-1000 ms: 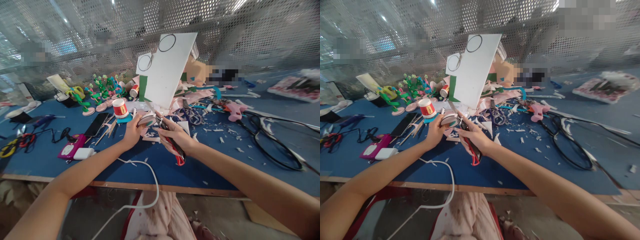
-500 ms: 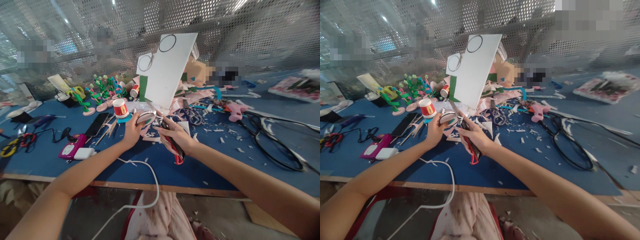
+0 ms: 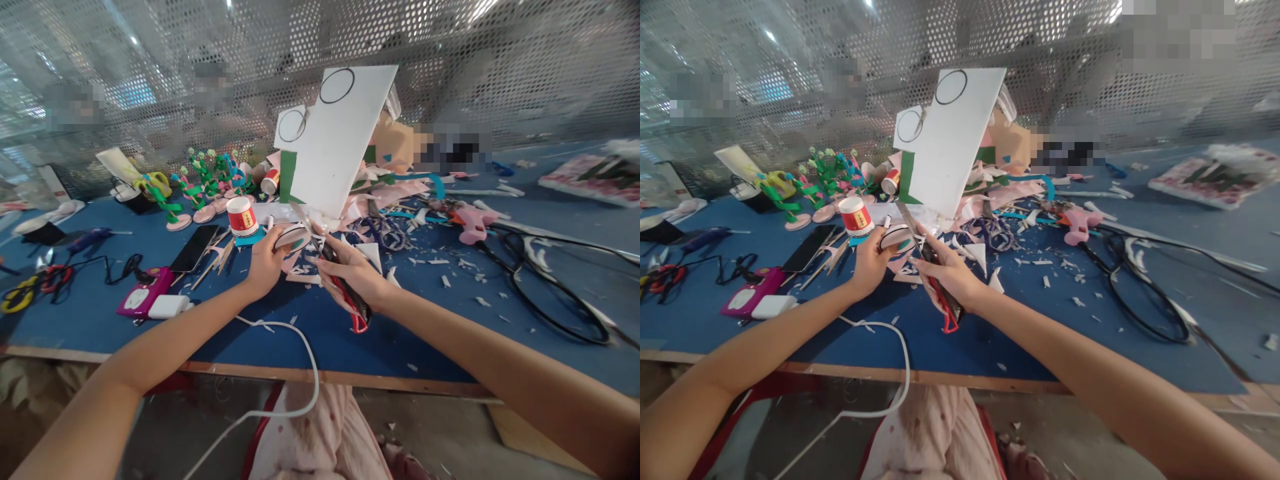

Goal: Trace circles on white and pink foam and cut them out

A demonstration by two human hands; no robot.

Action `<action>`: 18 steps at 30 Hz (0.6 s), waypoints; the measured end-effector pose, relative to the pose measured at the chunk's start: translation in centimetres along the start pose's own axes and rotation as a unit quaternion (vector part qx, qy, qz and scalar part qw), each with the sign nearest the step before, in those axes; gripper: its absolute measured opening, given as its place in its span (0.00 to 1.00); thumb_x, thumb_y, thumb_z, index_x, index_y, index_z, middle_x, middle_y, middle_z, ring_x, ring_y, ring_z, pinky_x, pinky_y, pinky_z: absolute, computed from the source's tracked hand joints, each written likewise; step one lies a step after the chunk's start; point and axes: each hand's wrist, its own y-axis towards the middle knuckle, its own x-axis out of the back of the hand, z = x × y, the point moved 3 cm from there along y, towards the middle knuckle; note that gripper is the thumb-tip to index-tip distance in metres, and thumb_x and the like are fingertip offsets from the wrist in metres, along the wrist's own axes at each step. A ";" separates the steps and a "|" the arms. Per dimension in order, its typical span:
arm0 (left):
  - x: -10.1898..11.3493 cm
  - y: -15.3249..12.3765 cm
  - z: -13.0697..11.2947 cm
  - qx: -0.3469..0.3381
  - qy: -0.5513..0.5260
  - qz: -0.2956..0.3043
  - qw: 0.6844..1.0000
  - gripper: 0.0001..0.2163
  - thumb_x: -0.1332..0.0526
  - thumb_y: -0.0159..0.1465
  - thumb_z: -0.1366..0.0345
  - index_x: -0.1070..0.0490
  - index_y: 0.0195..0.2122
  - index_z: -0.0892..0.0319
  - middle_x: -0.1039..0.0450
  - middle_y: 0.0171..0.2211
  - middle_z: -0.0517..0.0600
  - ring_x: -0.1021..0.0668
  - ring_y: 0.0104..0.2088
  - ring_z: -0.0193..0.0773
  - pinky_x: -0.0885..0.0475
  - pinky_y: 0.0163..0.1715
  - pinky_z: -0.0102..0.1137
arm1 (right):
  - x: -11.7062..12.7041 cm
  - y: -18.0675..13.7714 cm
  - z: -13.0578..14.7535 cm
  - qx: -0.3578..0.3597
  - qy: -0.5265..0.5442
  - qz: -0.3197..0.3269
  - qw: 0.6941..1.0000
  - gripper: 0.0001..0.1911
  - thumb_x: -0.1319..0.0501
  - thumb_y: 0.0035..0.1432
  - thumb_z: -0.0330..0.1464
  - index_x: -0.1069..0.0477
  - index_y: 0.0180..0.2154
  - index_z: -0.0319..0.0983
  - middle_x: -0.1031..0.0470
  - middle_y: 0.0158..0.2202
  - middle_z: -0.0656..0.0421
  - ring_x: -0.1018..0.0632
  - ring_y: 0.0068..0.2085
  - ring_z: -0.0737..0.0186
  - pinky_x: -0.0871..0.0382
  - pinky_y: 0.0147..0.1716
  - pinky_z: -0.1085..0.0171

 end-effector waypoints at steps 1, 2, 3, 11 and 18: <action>0.0 0.0 -0.1 -0.005 -0.001 0.005 1.000 0.12 0.44 0.60 0.75 0.28 0.44 0.60 0.21 0.41 0.50 0.20 0.40 0.37 0.24 0.40 0.29 | 0.0 0.0 -0.1 0.000 0.000 0.001 1.000 0.47 0.42 0.59 0.29 0.65 0.72 0.40 0.37 0.13 0.71 0.37 0.09 0.69 0.40 0.06 0.72; 0.0 0.0 -0.2 -0.008 -0.002 0.011 1.000 0.12 0.43 0.61 0.74 0.28 0.44 0.60 0.21 0.42 0.50 0.21 0.41 0.37 0.24 0.40 0.29 | 0.1 0.0 -0.1 -0.002 0.002 -0.001 1.000 0.47 0.41 0.59 0.29 0.65 0.72 0.40 0.37 0.13 0.71 0.37 0.09 0.69 0.40 0.06 0.72; -0.1 0.0 -0.2 -0.010 -0.002 0.015 1.000 0.11 0.43 0.61 0.74 0.28 0.44 0.60 0.21 0.42 0.51 0.21 0.41 0.37 0.24 0.39 0.28 | 0.2 0.1 -0.2 -0.003 0.004 -0.004 1.000 0.47 0.41 0.59 0.28 0.64 0.72 0.40 0.37 0.13 0.71 0.37 0.09 0.69 0.40 0.06 0.73; -0.2 -0.4 -0.3 -0.024 0.035 0.048 0.998 0.09 0.41 0.66 0.64 0.26 0.44 0.59 0.21 0.36 0.49 0.22 0.34 0.36 0.26 0.36 0.29 | 0.2 0.1 -0.2 -0.002 0.012 0.009 1.000 0.47 0.41 0.59 0.29 0.65 0.72 0.42 0.37 0.14 0.71 0.37 0.10 0.69 0.40 0.06 0.73; -0.2 -0.4 0.2 0.003 0.036 0.015 0.999 0.09 0.38 0.64 0.61 0.29 0.41 0.59 0.22 0.34 0.48 0.21 0.33 0.37 0.27 0.34 0.29 | 0.3 0.1 0.0 0.005 0.014 -0.001 1.000 0.46 0.42 0.59 0.27 0.64 0.72 0.41 0.37 0.14 0.71 0.37 0.10 0.69 0.40 0.05 0.72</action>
